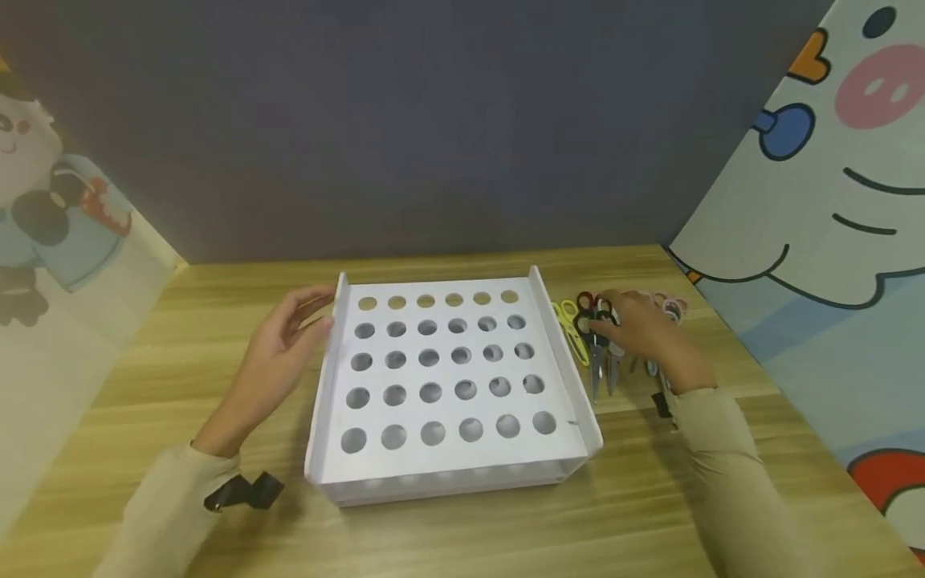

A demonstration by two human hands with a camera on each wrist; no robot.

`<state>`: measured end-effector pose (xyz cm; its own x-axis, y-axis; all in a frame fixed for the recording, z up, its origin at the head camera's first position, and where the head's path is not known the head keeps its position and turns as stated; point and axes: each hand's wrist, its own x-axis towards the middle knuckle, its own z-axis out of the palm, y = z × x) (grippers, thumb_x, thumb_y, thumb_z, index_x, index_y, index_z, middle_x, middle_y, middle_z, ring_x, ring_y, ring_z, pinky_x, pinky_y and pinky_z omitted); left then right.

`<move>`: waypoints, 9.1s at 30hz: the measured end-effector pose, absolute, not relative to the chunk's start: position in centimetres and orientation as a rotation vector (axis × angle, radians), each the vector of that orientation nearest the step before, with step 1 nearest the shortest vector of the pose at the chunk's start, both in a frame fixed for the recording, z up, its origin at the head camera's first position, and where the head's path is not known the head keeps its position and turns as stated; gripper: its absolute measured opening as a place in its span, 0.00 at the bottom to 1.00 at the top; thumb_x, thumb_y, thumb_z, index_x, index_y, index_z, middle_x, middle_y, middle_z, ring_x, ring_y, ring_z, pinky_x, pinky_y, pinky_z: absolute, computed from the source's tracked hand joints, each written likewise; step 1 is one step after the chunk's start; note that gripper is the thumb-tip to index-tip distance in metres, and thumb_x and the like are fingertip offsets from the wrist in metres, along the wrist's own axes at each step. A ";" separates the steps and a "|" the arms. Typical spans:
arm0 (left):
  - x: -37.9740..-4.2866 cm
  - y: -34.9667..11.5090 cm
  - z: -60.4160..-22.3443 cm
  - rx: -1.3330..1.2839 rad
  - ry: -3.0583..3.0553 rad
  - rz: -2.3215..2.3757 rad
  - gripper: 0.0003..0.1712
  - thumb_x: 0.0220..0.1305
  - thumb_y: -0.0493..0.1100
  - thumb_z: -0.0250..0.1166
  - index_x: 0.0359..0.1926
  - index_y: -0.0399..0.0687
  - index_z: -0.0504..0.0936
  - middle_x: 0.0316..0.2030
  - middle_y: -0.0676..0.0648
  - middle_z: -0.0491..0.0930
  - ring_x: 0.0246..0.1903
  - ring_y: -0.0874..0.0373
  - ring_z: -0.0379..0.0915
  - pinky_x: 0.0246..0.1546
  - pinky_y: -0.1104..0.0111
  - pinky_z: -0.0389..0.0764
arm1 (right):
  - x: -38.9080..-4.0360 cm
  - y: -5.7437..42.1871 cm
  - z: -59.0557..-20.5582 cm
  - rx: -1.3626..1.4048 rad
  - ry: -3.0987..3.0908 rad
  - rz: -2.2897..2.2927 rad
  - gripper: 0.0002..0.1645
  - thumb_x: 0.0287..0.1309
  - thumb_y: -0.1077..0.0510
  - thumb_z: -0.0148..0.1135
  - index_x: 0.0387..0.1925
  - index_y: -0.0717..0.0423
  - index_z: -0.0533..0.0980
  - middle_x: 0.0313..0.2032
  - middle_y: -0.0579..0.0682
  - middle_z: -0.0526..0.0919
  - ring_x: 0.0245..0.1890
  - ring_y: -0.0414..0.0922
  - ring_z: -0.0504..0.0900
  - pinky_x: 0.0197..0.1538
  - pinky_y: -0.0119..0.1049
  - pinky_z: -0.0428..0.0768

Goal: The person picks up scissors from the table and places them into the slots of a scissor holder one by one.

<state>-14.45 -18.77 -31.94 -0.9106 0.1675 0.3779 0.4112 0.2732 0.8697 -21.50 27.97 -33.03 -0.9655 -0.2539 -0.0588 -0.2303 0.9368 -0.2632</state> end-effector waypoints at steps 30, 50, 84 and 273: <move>-16.0 -15.5 -31.2 -0.790 -2.523 -1.059 0.20 0.62 0.45 0.55 0.56 0.53 0.71 0.62 0.54 0.62 0.64 0.53 0.51 0.63 0.50 0.51 | -23.4 28.2 -36.4 -0.164 3.075 -0.301 0.31 0.52 0.50 0.60 0.53 0.65 0.68 0.47 0.69 0.72 0.46 0.65 0.71 0.42 0.59 0.71; -16.0 -15.7 -31.7 -0.777 -2.544 -1.032 0.11 0.63 0.43 0.54 0.44 0.48 0.78 0.51 0.45 0.75 0.60 0.50 0.60 0.67 0.63 0.40 | -22.3 28.9 -33.8 -0.180 3.234 -0.303 0.18 0.47 0.53 0.60 0.41 0.58 0.75 0.40 0.67 0.76 0.29 0.58 0.74 0.31 0.59 0.62; -16.0 -15.7 -31.5 -0.772 -2.500 -1.078 0.10 0.62 0.42 0.54 0.42 0.48 0.80 0.49 0.46 0.77 0.58 0.49 0.63 0.67 0.65 0.42 | -16.7 27.0 -25.6 -0.457 3.407 -0.700 0.14 0.56 0.58 0.55 0.42 0.59 0.78 0.40 0.60 0.80 0.33 0.54 0.80 0.30 0.47 0.78; -16.3 -13.9 -31.9 -0.734 -2.520 -1.107 0.09 0.61 0.41 0.55 0.39 0.49 0.80 0.49 0.47 0.75 0.59 0.52 0.59 0.61 0.53 0.54 | -25.5 25.8 -37.1 -0.449 3.088 -0.276 0.10 0.47 0.59 0.53 0.31 0.58 0.77 0.34 0.57 0.80 0.35 0.55 0.77 0.34 0.49 0.72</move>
<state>-16.29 -13.89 -31.86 -0.8275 0.3340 0.4514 0.5583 0.5744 0.5986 -25.49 25.76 -37.14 -0.9589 -0.2834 0.0165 -0.2818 0.9434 -0.1748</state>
